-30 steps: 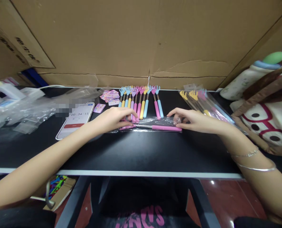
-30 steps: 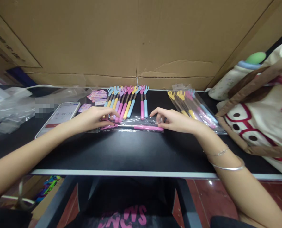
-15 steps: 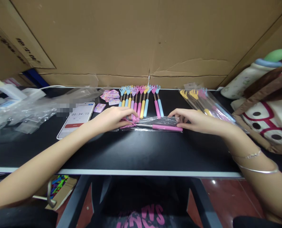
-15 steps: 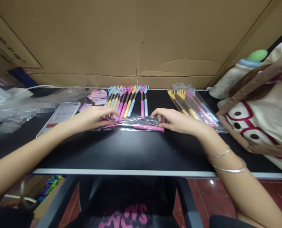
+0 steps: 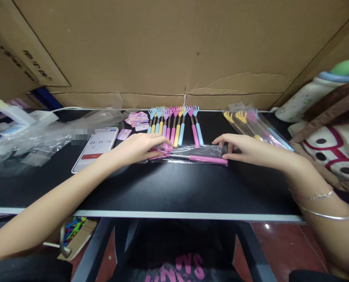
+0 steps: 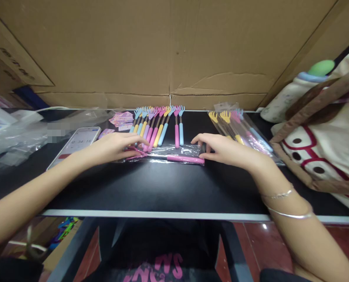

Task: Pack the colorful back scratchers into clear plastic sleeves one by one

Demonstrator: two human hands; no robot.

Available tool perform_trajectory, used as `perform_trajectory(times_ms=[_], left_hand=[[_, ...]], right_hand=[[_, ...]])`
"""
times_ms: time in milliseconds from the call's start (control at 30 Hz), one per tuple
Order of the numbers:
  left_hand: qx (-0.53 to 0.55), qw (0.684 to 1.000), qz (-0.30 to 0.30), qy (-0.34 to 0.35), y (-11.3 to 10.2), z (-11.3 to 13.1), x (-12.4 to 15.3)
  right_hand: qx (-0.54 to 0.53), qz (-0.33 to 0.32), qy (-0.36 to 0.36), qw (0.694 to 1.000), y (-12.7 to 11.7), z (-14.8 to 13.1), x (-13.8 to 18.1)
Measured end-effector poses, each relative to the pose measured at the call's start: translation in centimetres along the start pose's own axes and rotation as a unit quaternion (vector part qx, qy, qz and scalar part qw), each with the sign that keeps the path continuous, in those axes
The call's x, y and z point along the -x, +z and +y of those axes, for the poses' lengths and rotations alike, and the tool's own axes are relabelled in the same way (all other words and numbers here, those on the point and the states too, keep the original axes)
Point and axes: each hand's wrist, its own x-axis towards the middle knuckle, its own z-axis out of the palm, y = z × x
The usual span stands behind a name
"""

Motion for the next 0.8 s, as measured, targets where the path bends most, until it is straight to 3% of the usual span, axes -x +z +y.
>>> perform_trajectory(times_ms=[133, 233, 367, 800], left_hand=[[-0.022, 1.0, 0.003, 0.003, 0.0, 0.0, 0.0], [-0.03, 1.0, 0.004, 0.007, -0.1, 0.1, 0.0], [-0.027, 1.0, 0.002, 0.007, -0.1, 0.1, 0.0], [0.003, 1.0, 0.002, -0.013, 0.1, -0.2, 0.1]], right_hand=[[0.009, 0.014, -0.006, 1.0, -0.1, 0.3, 0.2], [0.021, 0.016, 0.03, 0.999, -0.3, 0.5, 0.5], [0.014, -0.024, 0.065, 0.998, -0.6, 0.6, 0.6], [-0.066, -0.044, 0.003, 0.997, 0.4, -0.5, -0.2]])
